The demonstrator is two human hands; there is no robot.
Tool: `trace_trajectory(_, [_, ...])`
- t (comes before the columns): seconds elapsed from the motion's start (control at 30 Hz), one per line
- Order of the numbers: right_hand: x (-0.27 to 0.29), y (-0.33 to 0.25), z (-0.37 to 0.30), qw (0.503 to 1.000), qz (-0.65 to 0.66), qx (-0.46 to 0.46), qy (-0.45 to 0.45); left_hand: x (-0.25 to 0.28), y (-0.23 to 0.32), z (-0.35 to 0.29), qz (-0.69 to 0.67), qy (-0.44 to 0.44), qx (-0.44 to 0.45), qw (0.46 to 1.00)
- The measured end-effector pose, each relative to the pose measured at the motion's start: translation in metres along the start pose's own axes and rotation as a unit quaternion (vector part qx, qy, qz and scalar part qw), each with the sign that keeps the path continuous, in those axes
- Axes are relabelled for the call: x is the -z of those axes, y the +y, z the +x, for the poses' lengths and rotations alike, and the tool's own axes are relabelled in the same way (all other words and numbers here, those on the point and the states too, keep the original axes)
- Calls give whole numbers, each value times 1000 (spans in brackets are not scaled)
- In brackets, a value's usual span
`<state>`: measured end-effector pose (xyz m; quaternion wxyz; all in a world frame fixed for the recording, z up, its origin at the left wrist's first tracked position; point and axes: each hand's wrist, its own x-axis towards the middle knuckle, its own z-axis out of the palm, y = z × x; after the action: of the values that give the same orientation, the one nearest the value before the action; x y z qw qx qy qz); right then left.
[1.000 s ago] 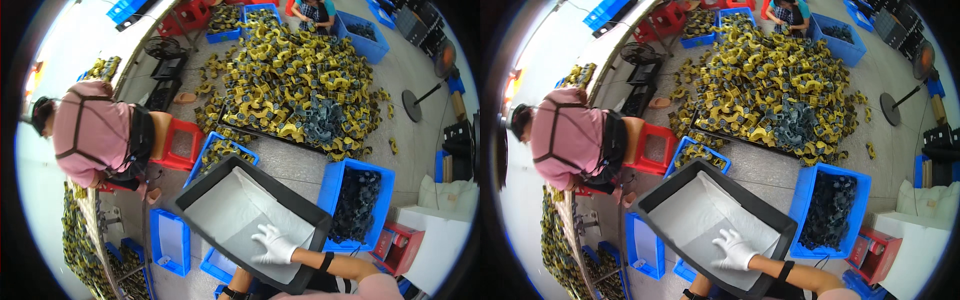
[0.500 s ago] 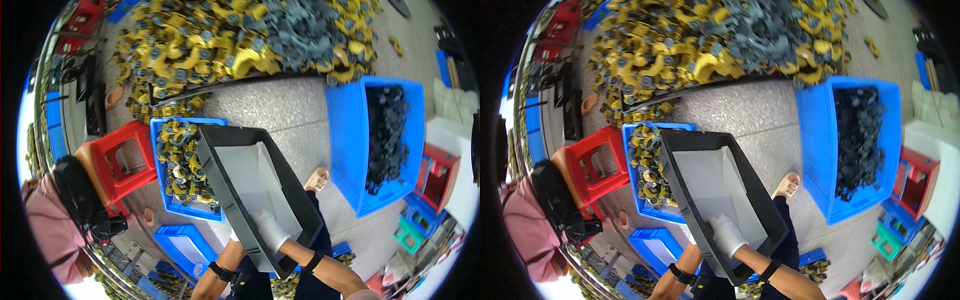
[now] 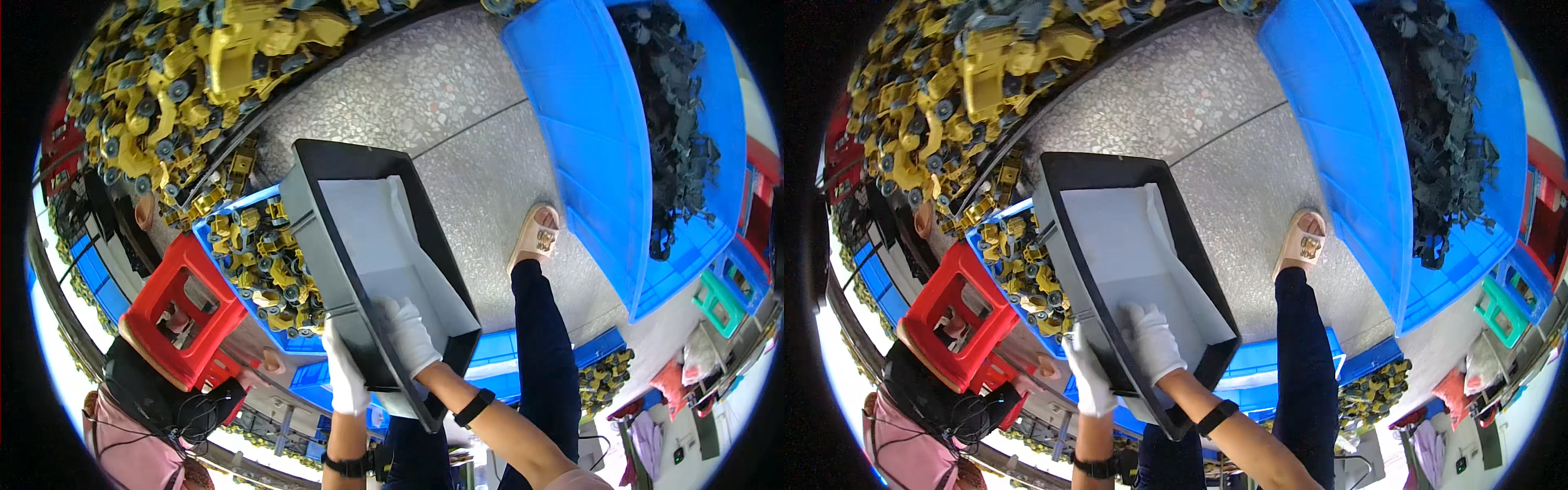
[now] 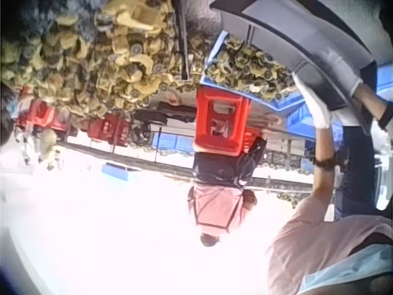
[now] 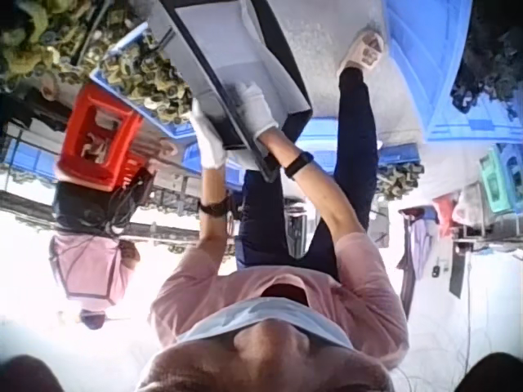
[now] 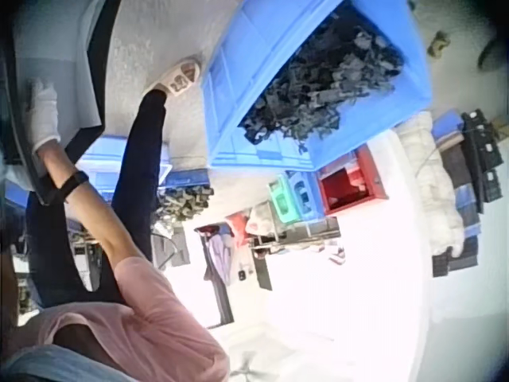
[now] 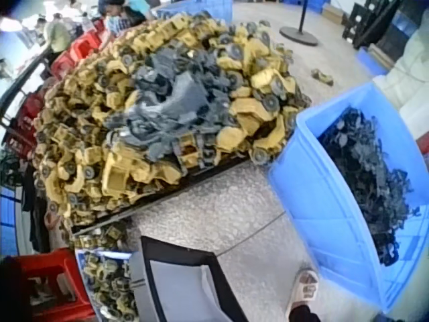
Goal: Assembling plastic toy excavator parts at a factory workstation.
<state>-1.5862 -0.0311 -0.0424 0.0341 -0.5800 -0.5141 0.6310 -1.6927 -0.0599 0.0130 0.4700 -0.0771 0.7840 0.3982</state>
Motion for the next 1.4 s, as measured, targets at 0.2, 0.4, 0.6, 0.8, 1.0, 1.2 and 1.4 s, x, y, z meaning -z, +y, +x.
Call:
trace_trajectory(0.2, [12, 26, 8, 979, -190, -62, 41, -61, -3, -37, 481, -34, -221, 848])
trace_trajectory(0.4, [45, 97, 53, 962, -179, -157, 136, -28, -53, 20, 283, -23, -139, 949])
trace_trajectory(0.6, [70, 176, 131, 946, -299, -118, -34, -45, -61, 15, 245, -26, -71, 966])
trace_trajectory(0.8, [118, 166, 117, 972, 149, -171, -66, -45, -52, 23, 264, -60, -122, 955])
trace_trajectory(1.0, [275, -4, 24, 958, 264, -112, -21, -56, 7, 13, 417, 37, -269, 867])
trace_trajectory(1.2, [324, -20, -42, 991, 128, -36, -18, -124, 14, -30, 535, 111, -368, 752])
trace_trajectory(1.4, [324, -3, -69, 991, 127, -9, -30, -146, -77, 8, 565, 200, -479, 641])
